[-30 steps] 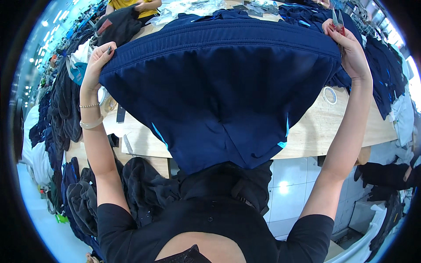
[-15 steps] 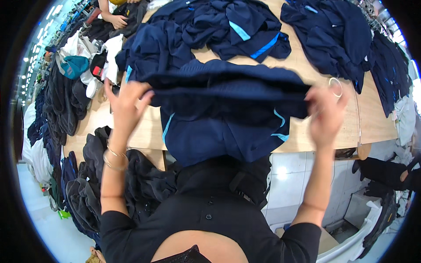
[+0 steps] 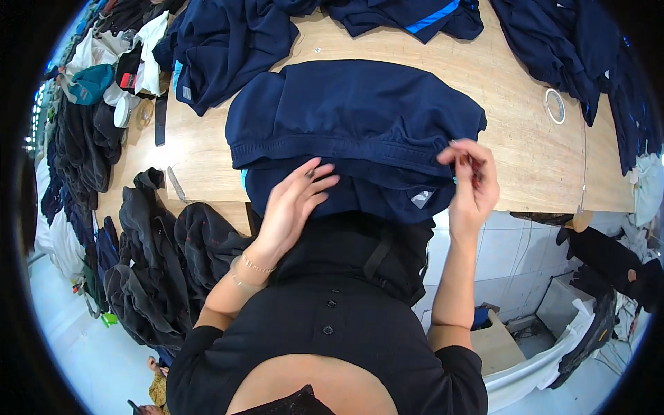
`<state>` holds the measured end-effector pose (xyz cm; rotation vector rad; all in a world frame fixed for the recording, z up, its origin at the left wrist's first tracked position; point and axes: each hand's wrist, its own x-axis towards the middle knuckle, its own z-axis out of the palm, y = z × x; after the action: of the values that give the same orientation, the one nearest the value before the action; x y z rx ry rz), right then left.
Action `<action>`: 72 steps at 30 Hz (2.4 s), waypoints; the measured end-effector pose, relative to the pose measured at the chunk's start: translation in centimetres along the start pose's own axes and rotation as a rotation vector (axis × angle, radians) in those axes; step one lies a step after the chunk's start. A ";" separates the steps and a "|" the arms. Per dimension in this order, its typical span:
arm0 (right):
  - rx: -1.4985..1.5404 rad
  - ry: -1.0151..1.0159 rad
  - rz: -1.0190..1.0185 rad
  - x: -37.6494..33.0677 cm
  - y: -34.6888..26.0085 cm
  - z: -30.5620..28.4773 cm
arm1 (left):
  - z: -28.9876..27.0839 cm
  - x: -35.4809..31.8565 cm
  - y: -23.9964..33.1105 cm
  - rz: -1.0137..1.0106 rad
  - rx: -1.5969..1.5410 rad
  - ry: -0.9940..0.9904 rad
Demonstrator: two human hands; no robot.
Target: The person picks up a garment from the table, checks its waistline and seams, and trims loose threads using thread snips.
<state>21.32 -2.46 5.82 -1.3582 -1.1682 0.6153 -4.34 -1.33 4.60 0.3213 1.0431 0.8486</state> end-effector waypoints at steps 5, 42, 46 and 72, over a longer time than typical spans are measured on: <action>0.136 -0.344 -0.023 5.1 -2.1 5.1 | 1.0 4.6 -2.0 0.152 -0.222 0.037; -0.670 -0.328 -0.551 13.2 3.3 5.5 | -3.4 5.0 11.8 0.581 1.555 -0.084; -0.077 -0.236 -0.156 6.7 -0.2 6.6 | -0.6 6.8 9.8 0.868 1.517 -0.125; 0.342 -0.462 0.121 3.8 5.6 9.9 | 1.2 9.4 8.6 0.081 1.697 -0.234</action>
<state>15.41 6.10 -0.20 -1.0242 -1.2740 1.2049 -5.13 11.40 4.51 1.8251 1.3051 -0.2292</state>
